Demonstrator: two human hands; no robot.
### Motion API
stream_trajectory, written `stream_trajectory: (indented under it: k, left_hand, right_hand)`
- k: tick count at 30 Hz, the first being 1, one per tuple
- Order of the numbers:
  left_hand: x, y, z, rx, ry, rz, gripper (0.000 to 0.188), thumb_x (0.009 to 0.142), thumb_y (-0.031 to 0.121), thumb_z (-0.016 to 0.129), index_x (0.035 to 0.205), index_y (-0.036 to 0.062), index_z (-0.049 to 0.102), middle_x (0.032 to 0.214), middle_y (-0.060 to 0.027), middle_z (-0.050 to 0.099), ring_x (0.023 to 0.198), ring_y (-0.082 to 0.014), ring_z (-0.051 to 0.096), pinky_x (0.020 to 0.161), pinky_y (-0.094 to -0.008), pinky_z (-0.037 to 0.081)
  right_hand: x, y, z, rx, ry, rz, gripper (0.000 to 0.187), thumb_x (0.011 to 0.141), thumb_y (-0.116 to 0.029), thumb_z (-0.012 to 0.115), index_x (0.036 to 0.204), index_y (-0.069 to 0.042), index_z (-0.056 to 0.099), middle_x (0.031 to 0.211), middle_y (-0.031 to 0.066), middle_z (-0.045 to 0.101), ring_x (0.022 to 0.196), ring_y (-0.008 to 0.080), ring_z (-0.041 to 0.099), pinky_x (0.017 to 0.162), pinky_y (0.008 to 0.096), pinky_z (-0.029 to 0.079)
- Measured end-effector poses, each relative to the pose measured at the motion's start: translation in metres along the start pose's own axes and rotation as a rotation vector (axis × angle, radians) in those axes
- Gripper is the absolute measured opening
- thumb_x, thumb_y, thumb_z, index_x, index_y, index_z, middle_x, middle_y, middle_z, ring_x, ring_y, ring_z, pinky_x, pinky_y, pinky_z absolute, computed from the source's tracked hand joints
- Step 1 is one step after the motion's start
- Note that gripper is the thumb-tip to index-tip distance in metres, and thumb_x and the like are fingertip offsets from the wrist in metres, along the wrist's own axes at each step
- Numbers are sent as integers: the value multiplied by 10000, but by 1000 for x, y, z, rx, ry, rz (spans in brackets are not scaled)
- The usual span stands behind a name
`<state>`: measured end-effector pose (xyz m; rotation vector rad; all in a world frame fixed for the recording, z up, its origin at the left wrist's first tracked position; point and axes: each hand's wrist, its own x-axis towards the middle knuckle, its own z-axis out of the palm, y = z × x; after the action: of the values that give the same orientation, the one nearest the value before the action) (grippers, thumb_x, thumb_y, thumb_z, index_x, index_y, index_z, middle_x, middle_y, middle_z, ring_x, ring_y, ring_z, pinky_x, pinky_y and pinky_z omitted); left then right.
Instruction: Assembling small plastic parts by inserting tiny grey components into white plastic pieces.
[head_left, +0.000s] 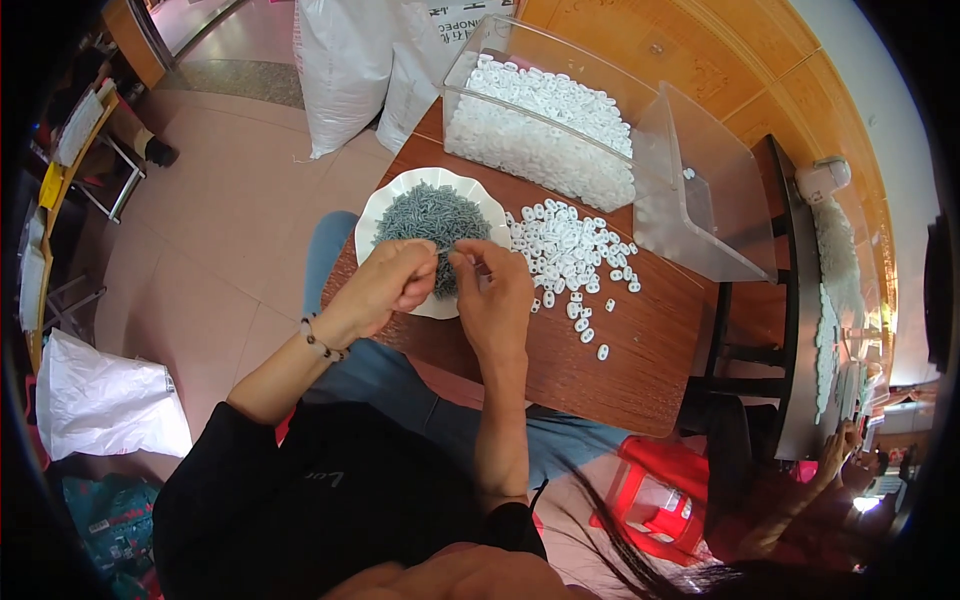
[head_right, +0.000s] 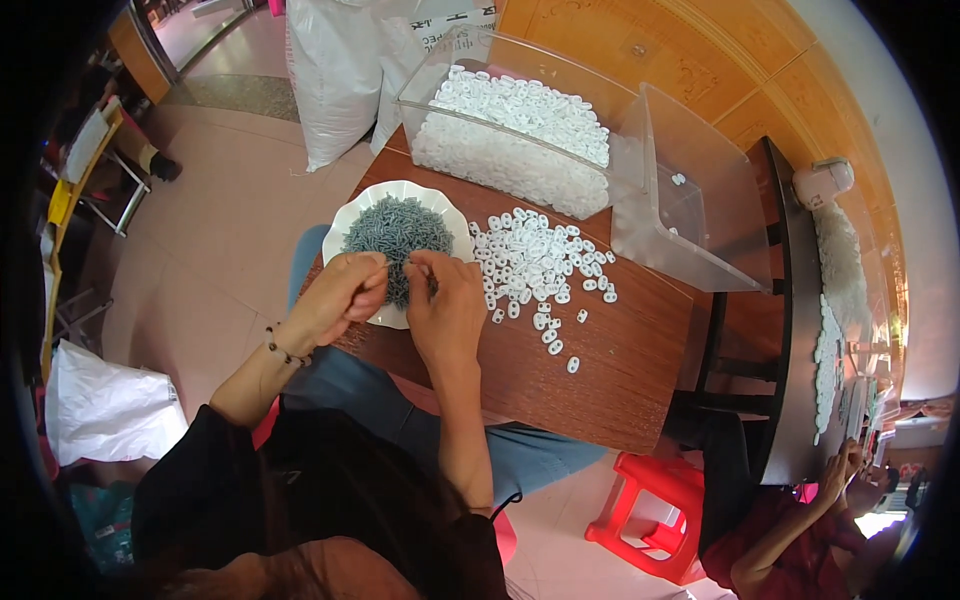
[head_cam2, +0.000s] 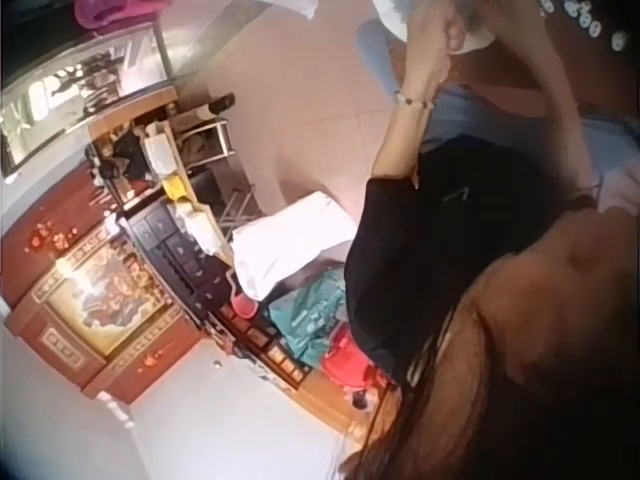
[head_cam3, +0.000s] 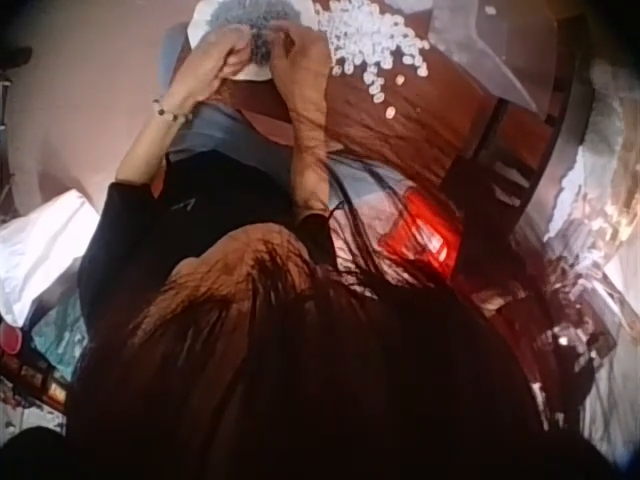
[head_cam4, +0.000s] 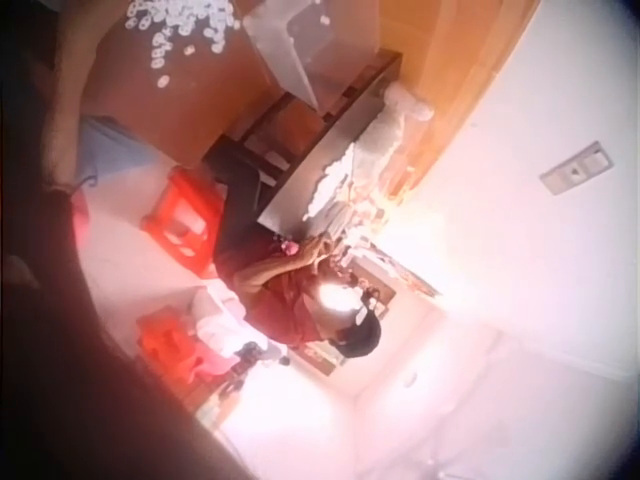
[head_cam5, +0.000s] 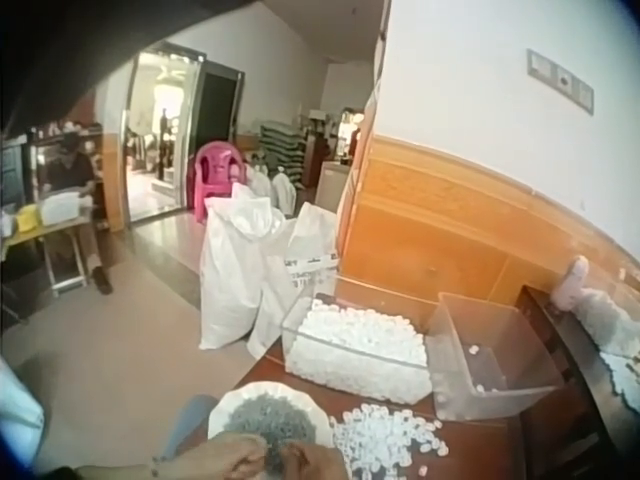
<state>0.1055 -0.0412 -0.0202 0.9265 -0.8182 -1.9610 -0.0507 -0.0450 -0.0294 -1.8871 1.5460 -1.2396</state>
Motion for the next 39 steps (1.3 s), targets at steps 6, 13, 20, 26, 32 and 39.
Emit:
stream_trajectory:
  k: [6, 13, 20, 26, 32, 39]
  left_hand:
    - [2, -7, 2, 845, 192, 546, 266, 969, 163, 417, 754, 13, 462, 580, -106, 462, 500, -251, 470, 482, -350, 356]
    - [0, -5, 15, 1084, 237, 639, 208, 954, 115, 440, 790, -9, 467, 660, -212, 516, 603, -410, 520, 526, -415, 393]
    - [2, -24, 13, 598, 178, 422, 248, 938, 129, 445, 706, 43, 455, 564, -48, 503, 465, -203, 488, 437, -301, 323]
    - [3, -6, 5, -840, -238, -535, 290, 936, 185, 420, 647, 158, 409, 514, 87, 383, 400, -51, 323, 378, -197, 229]
    - [2, -11, -3, -1001, -322, -585, 286, 932, 173, 421, 647, 164, 412, 500, 101, 379, 400, -34, 329, 371, -196, 243]
    - [-7, -1, 4, -839, -323, -453, 319, 946, 206, 422, 631, 158, 411, 489, 90, 374, 403, -29, 330, 371, -194, 240]
  right_hand:
    - [-2, 7, -4, 282, -23, 161, 137, 847, -137, 685, 898, -10, 697, 721, 19, 630, 659, 93, 519, 620, 237, 429]
    - [-2, 0, -9, 419, -114, 235, 181, 880, -164, 665, 867, 16, 674, 699, -29, 606, 668, 37, 488, 612, 203, 409]
    - [-17, 1, -8, 385, -45, 165, 128, 865, -124, 666, 860, 4, 654, 746, -9, 615, 646, 60, 492, 591, 224, 408]
    - [-25, -1, -15, 349, 29, -10, 40, 856, -46, 648, 862, -8, 640, 827, 30, 615, 734, 89, 538, 647, 240, 431]
    - [-22, -4, -9, 401, -11, 77, 18, 863, -16, 619, 871, -4, 629, 826, 25, 609, 743, 86, 531, 680, 217, 424]
    - [-23, -3, 2, 586, 9, 12, 32, 892, -40, 605, 889, -8, 608, 808, -12, 584, 746, 47, 490, 670, 189, 402]
